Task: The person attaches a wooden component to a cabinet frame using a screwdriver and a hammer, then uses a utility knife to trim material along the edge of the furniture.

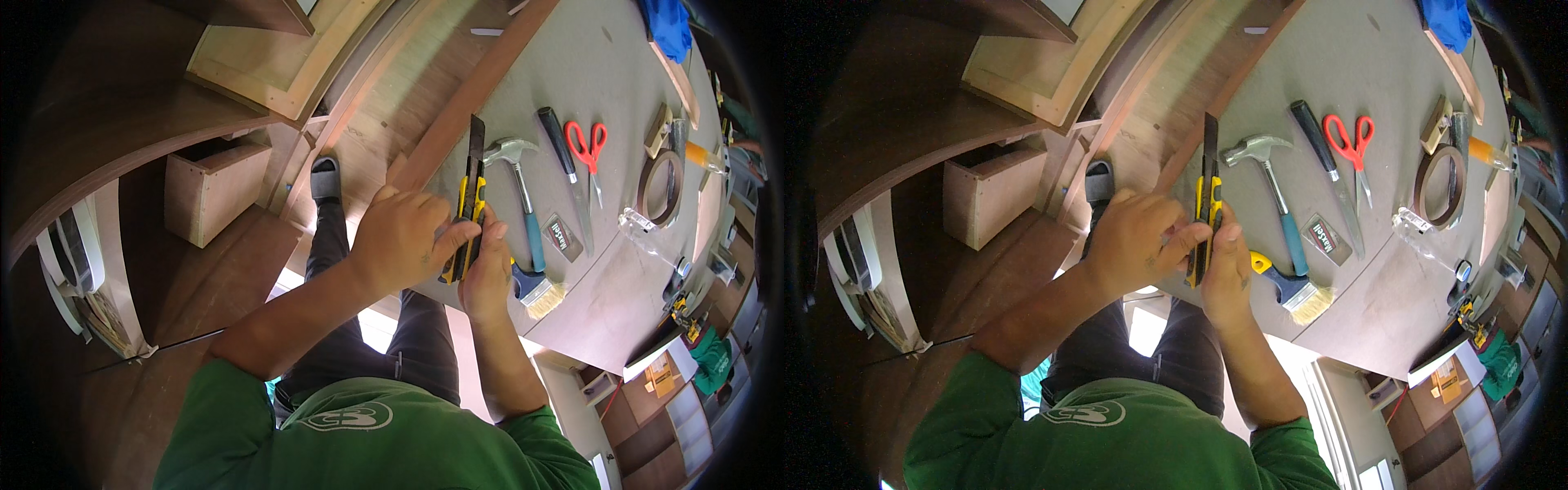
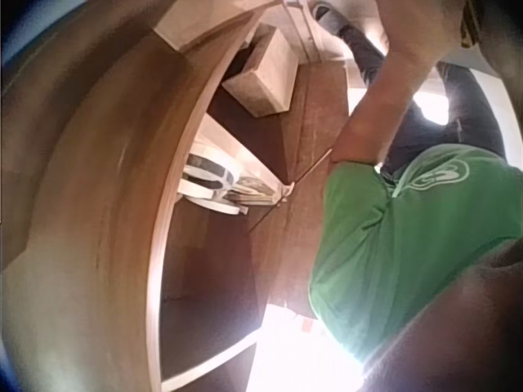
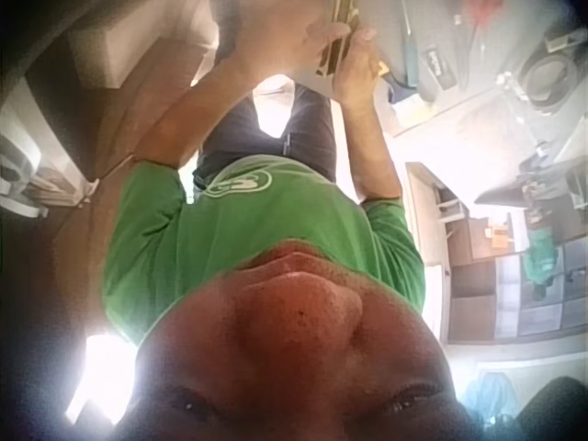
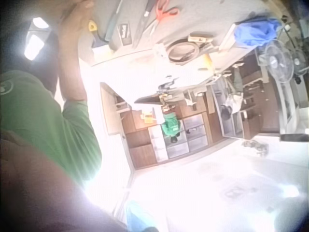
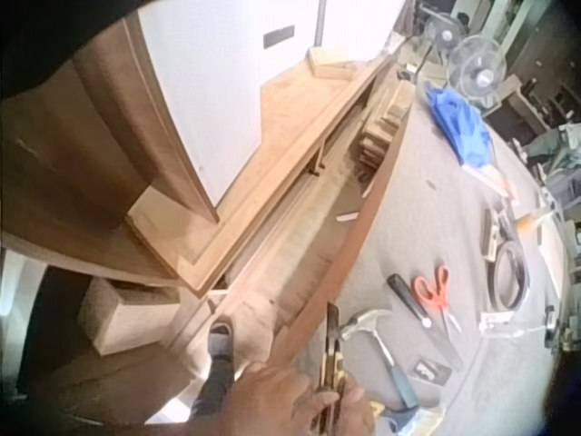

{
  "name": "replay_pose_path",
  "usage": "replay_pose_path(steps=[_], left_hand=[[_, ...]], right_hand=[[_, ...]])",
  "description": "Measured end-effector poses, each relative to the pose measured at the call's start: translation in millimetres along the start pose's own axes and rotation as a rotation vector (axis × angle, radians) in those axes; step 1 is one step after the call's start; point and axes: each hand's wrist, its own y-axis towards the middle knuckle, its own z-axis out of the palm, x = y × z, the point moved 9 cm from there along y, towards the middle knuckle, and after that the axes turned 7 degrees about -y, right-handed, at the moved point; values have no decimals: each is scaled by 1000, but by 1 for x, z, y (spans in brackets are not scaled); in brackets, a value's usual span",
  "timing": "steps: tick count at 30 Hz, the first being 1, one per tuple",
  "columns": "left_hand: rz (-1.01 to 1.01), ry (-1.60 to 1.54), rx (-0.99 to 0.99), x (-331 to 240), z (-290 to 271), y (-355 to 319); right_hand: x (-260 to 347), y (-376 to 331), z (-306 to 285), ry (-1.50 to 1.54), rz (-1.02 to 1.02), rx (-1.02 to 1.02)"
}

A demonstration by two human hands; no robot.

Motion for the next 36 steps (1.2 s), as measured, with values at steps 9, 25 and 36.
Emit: replay_pose_path(steps=[9, 25, 36], left_hand=[[162, -19, -174, -12, -8, 3], [37, -144, 19, 9, -2, 6], [307, 20, 104, -4, -3, 7]], right_hand=[[10, 4, -4, -121, -35, -67], [2, 9, 1, -197, 57, -32], [-14, 13, 8, 76, 287, 44]])
